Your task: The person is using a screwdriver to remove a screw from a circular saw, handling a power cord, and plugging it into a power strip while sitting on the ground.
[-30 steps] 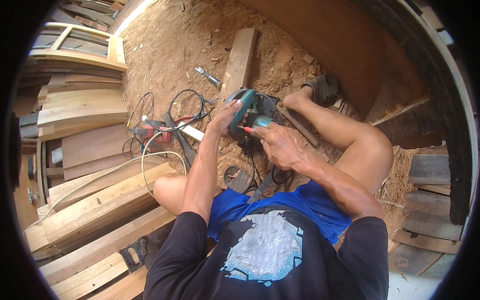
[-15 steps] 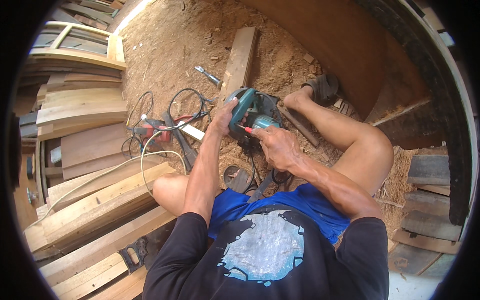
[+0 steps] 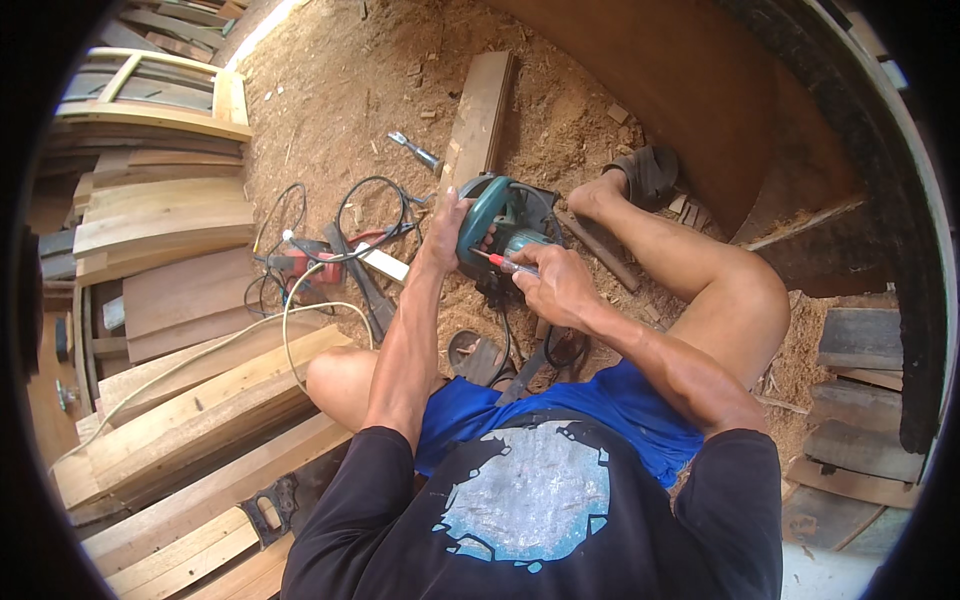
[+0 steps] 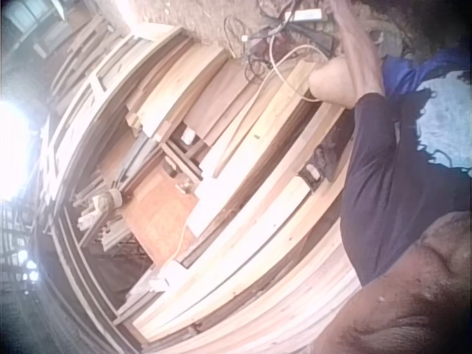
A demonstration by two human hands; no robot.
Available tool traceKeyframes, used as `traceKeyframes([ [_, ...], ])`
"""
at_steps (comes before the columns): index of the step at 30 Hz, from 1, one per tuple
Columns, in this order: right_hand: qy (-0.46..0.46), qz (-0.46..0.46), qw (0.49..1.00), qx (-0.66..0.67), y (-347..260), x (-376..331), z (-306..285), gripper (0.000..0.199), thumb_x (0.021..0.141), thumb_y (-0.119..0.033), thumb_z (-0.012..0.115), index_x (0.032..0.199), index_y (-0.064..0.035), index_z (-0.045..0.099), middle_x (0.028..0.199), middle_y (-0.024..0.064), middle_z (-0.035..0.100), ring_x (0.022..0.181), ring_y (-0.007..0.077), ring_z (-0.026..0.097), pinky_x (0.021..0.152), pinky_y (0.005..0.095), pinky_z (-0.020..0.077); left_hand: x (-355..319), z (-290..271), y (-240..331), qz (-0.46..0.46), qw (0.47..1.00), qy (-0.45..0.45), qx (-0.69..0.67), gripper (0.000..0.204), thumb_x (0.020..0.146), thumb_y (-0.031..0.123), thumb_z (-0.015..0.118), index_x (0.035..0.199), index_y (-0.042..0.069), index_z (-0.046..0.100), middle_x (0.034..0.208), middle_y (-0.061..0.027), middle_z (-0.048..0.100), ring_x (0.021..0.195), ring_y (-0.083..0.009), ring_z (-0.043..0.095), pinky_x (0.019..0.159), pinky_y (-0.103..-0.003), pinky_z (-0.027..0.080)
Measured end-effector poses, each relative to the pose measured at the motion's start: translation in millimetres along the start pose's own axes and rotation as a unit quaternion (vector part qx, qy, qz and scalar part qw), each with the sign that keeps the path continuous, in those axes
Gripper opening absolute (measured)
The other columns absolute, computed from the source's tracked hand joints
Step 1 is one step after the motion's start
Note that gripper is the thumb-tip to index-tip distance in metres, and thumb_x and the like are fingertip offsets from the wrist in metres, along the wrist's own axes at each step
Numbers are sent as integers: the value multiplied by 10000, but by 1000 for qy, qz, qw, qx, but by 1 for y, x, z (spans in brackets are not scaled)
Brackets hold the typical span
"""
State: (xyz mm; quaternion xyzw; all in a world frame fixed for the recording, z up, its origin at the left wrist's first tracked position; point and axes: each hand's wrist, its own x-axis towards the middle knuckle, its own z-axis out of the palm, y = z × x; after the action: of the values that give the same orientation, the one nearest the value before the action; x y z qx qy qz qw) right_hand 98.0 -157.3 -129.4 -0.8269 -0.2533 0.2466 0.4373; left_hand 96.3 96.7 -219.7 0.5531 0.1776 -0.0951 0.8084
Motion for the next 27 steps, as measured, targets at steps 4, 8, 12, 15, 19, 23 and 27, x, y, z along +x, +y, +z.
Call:
traceKeyframes([
  [4, -21, 27, 996, 83, 25, 10, 6, 349, 933, -173, 697, 1227, 6, 761, 942, 173, 750, 908, 247, 718, 838, 403, 549, 0, 2, 1, 19, 1000, -1, -11, 796, 1057, 742, 378, 1261, 11, 616, 902, -93, 702, 732, -161, 676, 663, -337, 598],
  [8, -136, 69, 987, 51, 4, 12, -31, 392, 952, -214, 671, 1250, 36, 723, 1041, 251, 765, 1022, 348, 753, 919, 450, 553, -12, 24, 8, 42, 969, 57, 238, 675, 990, 559, 708, 1299, -33, 610, 1040, -153, 736, 851, -230, 712, 784, -389, 596],
  [12, -86, 4, 986, -143, 0, -17, -68, 377, 970, -207, 636, 1257, 26, 714, 1053, 260, 763, 1034, 387, 742, 947, 486, 549, -16, 50, 11, 21, 897, 31, 441, 643, 859, 270, 791, 1397, -19, 589, 1169, -249, 738, 1107, -360, 726, 961, -442, 559],
  [15, -75, 48, 990, -112, 14, -44, -87, 370, 1001, -237, 628, 1271, 10, 689, 995, 213, 743, 981, 347, 727, 905, 454, 548, -19, 72, 3, 26, 886, 23, 463, 608, 857, 258, 796, 1382, 14, 611, 1152, -194, 729, 1068, -308, 706, 964, -423, 541],
  [19, -134, 135, 957, -221, 37, -59, -92, 426, 947, -188, 657, 1336, -15, 683, 1132, 270, 742, 1094, 450, 699, 1016, 534, 520, -33, 82, 9, 7, 889, -11, 457, 532, 811, 187, 748, 1306, 6, 675, 1142, -209, 738, 1088, -339, 717, 960, -436, 547],
  [23, 167, -248, 889, -347, -4, -31, -69, 685, 906, -166, 696, 1536, -6, 483, 1178, 286, 715, 1062, 498, 684, 1001, 567, 515, -59, 77, 36, 44, 859, -37, 509, 584, 750, 196, 750, 1300, 9, 691, 1183, -203, 750, 1144, -326, 712, 1000, -426, 540],
  [27, -96, -150, 932, -315, -36, 8, -37, 874, 834, -115, 749, 1596, 43, 352, 1202, 313, 698, 1090, 519, 679, 961, 563, 535, -79, 80, 62, 147, 792, -72, 588, 666, 697, 291, 791, 1266, -39, 683, 1215, -294, 734, 1203, -416, 694, 1028, -462, 552],
])
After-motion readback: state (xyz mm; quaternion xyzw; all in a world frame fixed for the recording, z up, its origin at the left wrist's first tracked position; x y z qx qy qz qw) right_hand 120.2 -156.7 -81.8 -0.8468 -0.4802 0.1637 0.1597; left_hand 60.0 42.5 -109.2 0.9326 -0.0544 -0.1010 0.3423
